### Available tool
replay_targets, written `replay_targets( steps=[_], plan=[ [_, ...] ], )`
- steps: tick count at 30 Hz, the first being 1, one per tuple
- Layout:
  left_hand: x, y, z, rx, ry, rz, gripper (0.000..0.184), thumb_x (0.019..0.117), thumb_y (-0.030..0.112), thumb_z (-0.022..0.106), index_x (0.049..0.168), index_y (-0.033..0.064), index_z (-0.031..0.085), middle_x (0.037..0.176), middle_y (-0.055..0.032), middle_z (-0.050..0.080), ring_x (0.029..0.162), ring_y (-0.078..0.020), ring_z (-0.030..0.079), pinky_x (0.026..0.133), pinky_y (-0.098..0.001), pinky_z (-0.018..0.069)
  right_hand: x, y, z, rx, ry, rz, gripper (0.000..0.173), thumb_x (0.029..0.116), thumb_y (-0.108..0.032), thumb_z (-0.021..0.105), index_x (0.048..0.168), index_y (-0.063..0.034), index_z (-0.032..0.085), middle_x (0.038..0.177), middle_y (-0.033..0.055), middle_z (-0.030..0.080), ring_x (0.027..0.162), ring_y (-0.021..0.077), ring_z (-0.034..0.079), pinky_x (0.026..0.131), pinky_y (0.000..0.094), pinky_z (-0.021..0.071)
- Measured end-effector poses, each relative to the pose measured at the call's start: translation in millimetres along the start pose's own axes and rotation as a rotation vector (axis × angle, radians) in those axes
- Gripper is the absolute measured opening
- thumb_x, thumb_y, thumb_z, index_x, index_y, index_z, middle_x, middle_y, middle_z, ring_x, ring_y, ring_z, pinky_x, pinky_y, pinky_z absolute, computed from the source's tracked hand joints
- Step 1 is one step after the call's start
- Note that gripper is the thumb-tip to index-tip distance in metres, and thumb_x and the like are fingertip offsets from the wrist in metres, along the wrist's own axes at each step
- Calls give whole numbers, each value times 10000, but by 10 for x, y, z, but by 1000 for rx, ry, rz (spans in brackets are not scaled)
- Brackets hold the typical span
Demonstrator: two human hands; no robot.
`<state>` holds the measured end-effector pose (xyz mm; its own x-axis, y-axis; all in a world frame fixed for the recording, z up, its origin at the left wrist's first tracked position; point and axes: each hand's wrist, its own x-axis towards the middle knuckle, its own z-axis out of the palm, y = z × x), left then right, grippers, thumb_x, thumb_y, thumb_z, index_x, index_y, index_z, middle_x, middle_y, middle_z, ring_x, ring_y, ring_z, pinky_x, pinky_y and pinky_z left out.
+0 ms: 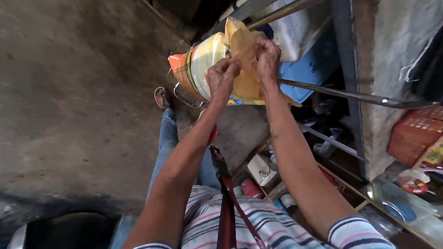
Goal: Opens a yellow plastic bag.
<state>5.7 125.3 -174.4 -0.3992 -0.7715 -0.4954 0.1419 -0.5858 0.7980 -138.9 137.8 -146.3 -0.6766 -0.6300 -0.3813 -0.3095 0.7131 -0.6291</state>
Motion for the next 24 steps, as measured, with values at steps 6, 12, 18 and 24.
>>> replay_targets(
  steps=[6,12,18,24],
  plan=[
    [213,340,-78,564,-199,-158,407,985,448,612,1034,64,738,929,-67,737,839,-180,717,819,-444,589,-88,35,-144,133,-197,-169,344,1027,-157,460,1276,29,607,1128,119,663,1003,117,637,900,307,533],
    [397,655,133,813,-269,-380,490,1074,439,438,1178,-5,618,990,-126,726,839,-210,735,798,-430,597,-10,-97,-63,-88,-186,-235,277,1022,-147,485,1036,35,694,1119,157,649,1026,192,614,924,360,492],
    [508,505,19,756,-416,-321,436,1054,406,546,1122,-16,629,903,-103,718,734,-185,727,728,-396,621,15,-173,-51,-221,-223,-223,295,1042,-246,552,1098,18,673,997,139,683,926,191,653,884,383,518],
    [238,478,-146,764,-385,-222,409,1071,337,517,1078,-46,661,876,-164,678,767,-268,684,779,-487,576,12,0,122,-225,-167,-336,306,1039,-241,570,1041,34,706,921,145,709,861,195,680,848,386,538]
  ],
)
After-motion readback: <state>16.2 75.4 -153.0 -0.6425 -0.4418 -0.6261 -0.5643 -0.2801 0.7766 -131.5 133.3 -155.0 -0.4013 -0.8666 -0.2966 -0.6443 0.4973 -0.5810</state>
